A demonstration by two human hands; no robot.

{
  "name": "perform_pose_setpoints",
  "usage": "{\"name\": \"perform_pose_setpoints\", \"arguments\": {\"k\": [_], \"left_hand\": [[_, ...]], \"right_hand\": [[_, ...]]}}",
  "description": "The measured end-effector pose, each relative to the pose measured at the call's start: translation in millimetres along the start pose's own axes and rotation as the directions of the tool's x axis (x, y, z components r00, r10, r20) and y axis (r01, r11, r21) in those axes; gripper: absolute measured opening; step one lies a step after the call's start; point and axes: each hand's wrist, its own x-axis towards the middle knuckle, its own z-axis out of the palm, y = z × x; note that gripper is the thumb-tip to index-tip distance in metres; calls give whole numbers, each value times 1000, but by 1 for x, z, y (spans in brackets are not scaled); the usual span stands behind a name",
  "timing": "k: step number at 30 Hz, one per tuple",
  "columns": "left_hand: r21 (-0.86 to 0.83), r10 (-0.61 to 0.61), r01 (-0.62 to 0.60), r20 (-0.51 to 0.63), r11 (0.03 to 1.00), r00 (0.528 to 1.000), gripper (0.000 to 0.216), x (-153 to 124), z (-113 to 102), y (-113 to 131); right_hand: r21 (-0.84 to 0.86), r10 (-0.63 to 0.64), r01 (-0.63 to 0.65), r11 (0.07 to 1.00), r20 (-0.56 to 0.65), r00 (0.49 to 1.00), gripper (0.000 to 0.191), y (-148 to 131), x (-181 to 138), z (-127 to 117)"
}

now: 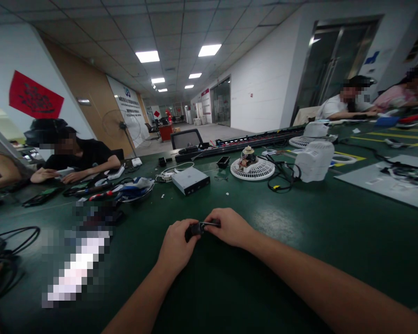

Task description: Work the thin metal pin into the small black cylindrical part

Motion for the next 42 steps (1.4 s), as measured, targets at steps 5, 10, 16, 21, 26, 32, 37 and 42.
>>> {"name": "perform_pose_setpoints", "arguments": {"k": [5, 10, 16, 21, 26, 32, 37, 42], "left_hand": [[-23, 70, -69, 38, 997, 997, 30, -2, -2, 6], [-4, 114, -114, 8, 994, 993, 31, -2, -5, 7], [11, 114, -114, -12, 993, 993, 29, -2, -6, 10], [17, 119, -119, -19, 993, 993, 29, -4, -6, 12], [43, 111, -108, -68, 993, 992, 29, -2, -5, 11], [-11, 132, -132, -24, 991, 991, 30, -2, -5, 10], [-92, 168, -167, -4, 982, 986, 31, -3, -6, 6], [-169, 195, -185, 44, 968, 980, 33, -4, -8, 6]], "right_hand": [[101, 57, -55, 993, -21, 998, 11, -2, 0, 0], [185, 102, -91, 979, -52, 993, 11, 0, 1, -1], [168, -35, 47, 985, -78, 996, 8, 5, 0, -5], [147, -76, 86, 985, -72, 994, 9, 1, -2, -5], [113, -66, 82, 990, -143, 988, 10, 0, -2, -4], [187, -65, 86, 979, -117, 991, 6, 4, -1, -5], [188, 34, -16, 982, -97, 995, 19, 6, -1, -4], [133, -108, 106, 985, 4, 994, 13, 5, -2, -11]]}}
